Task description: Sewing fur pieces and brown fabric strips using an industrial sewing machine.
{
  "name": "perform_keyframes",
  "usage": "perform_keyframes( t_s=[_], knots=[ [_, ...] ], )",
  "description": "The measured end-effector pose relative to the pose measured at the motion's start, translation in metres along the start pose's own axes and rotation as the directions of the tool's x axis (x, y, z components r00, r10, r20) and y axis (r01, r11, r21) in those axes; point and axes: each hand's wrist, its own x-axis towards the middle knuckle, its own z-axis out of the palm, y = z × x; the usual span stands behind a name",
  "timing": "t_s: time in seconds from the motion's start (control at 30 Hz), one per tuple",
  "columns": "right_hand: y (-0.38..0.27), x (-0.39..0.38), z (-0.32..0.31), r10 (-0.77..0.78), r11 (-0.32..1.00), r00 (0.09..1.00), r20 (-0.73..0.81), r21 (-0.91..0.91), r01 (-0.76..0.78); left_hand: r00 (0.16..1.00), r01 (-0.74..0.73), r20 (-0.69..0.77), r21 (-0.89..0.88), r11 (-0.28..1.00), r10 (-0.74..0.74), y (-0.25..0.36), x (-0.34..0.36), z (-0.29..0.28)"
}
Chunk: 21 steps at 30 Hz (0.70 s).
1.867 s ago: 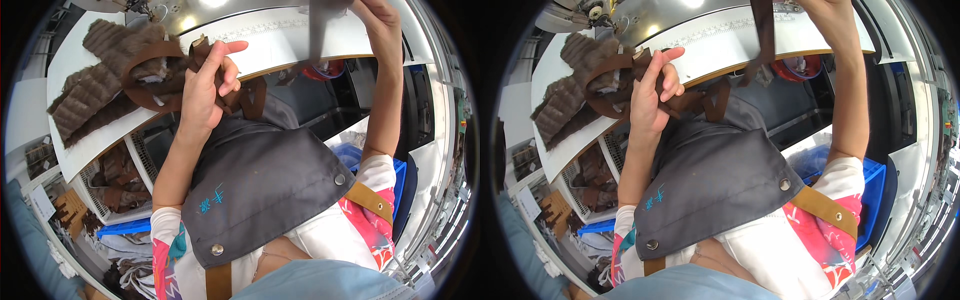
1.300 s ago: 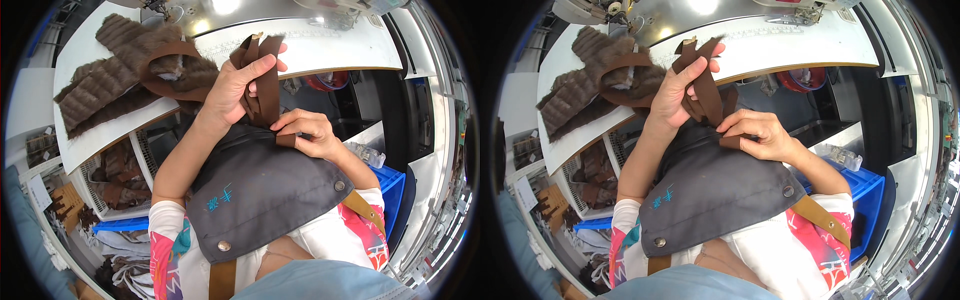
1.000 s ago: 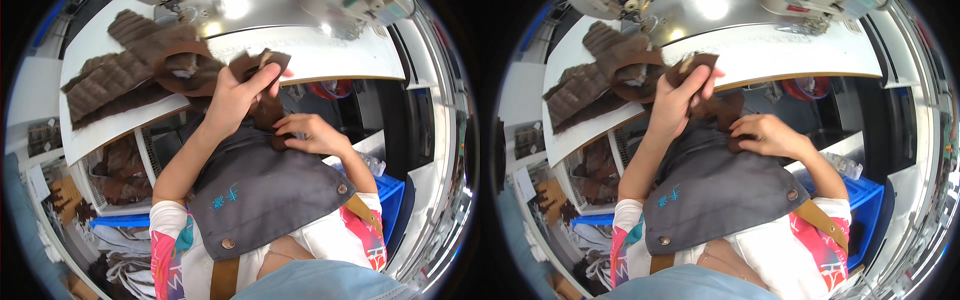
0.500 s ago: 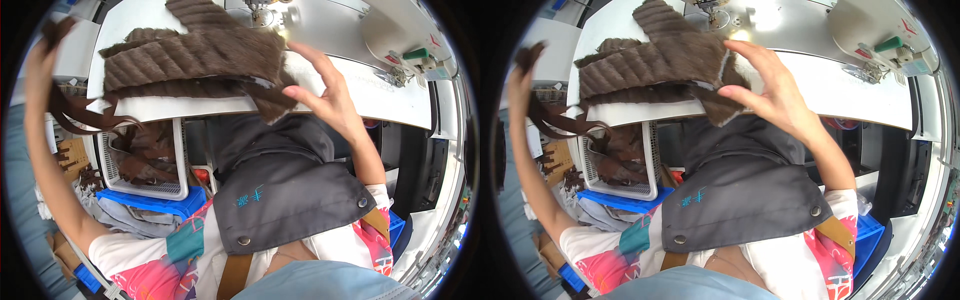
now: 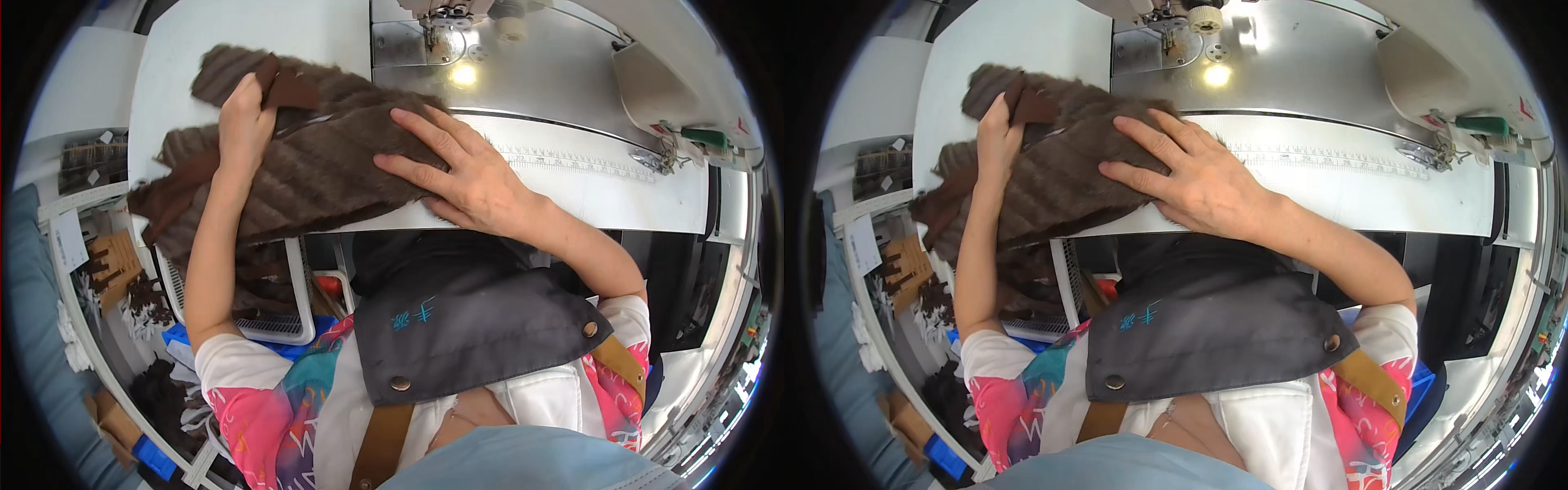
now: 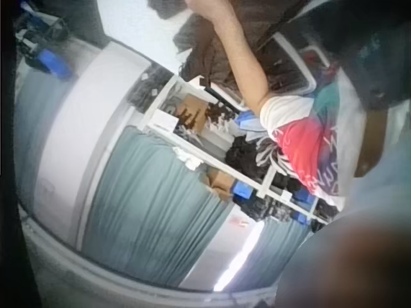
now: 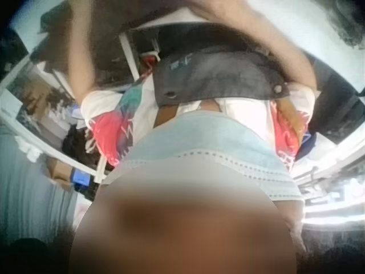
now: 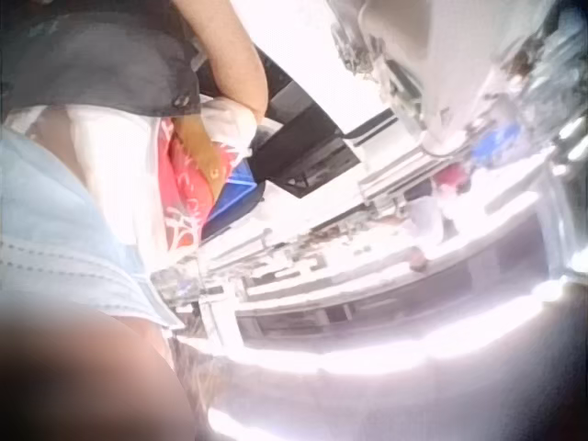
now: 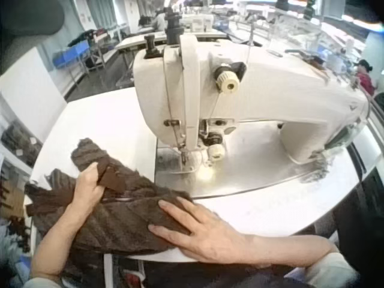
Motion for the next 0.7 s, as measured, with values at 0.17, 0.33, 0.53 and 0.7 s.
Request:
perform_keyframes(
  t_s=[0.17,0.33,0.53,0.7],
  knots=[
    [0.002,0.01,-0.012,-0.119,0.993,0.993,0.013,0.01,0.119,0.924,-0.38,0.043,0.011,0.925,0.379,0.035,0.018,-0.013],
    [0.011,0.025,-0.002,-0.117,0.992,0.993,0.02,0.04,0.116,0.821,-0.568,0.082,0.019,0.823,0.565,0.049,0.031,0.029],
    [0.001,0.02,0.007,-0.304,0.943,0.932,-0.195,-0.203,0.265,0.934,-0.326,0.219,0.189,0.926,0.284,0.023,0.04,0.018],
    [-0.005,0.003,0.023,-0.267,0.959,0.947,-0.179,-0.149,0.242,0.955,-0.296,0.042,0.237,0.925,0.295,-0.014,0.056,0.014]
  ],
)
